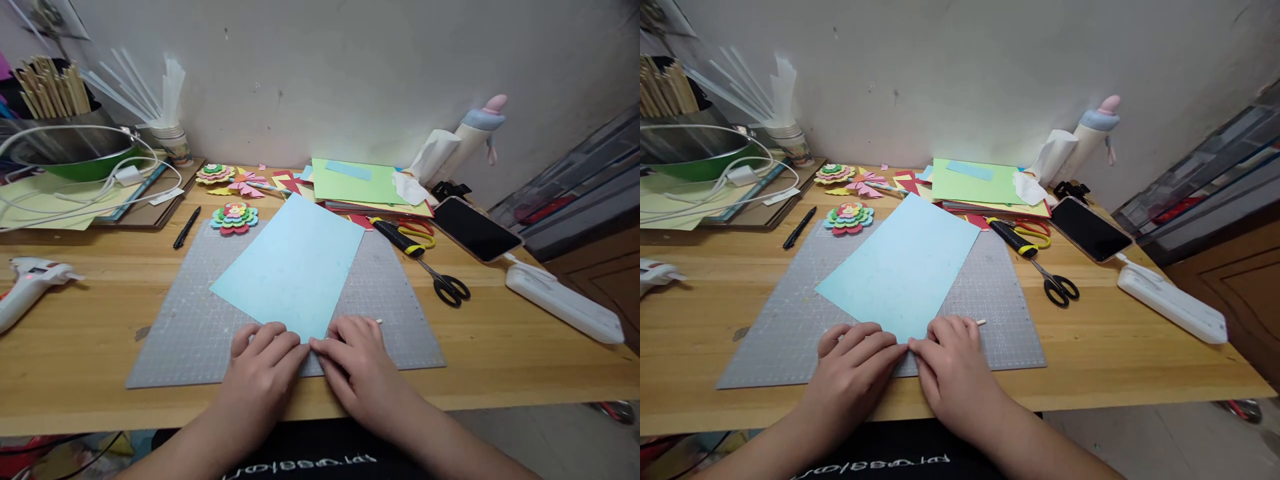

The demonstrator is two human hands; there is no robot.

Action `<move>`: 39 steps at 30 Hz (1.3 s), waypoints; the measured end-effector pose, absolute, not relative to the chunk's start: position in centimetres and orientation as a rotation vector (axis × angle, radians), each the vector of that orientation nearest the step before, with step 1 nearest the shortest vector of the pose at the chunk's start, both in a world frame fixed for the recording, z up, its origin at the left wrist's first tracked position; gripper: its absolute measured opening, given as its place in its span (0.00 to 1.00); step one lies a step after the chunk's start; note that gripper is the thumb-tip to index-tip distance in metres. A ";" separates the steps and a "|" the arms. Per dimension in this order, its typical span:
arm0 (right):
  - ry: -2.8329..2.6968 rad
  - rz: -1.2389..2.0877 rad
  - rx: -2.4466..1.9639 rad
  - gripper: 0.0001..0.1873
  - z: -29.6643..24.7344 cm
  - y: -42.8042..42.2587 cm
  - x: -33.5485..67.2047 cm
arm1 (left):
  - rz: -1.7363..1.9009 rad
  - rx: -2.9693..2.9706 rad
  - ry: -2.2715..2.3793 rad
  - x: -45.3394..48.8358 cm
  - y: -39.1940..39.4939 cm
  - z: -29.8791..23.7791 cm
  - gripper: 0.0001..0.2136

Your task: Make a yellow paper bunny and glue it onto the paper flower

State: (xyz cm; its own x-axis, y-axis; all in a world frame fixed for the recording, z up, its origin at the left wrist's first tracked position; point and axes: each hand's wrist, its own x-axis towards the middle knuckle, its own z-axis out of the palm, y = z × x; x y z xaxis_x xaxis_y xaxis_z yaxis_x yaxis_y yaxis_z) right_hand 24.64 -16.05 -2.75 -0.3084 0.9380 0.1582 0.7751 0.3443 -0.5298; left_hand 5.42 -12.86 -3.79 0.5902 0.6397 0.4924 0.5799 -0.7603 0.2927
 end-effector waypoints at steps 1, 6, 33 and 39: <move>-2.165 0.519 -1.496 0.11 -2.7 -16.0 24.7 | 0.905 2.711 1.033 5.4 -12.8 -3.8 0.10; -2.104 0.632 -1.512 0.11 -2.7 -15.9 24.8 | 0.908 2.731 1.012 5.3 -12.8 -4.0 0.10; -2.027 0.544 -1.570 0.10 -3.7 -14.9 28.8 | 0.908 2.576 1.106 6.1 -12.6 -3.5 0.07; -2.016 0.566 -1.569 0.11 -3.7 -14.9 28.6 | 0.897 2.538 1.221 6.8 -12.7 -3.5 0.08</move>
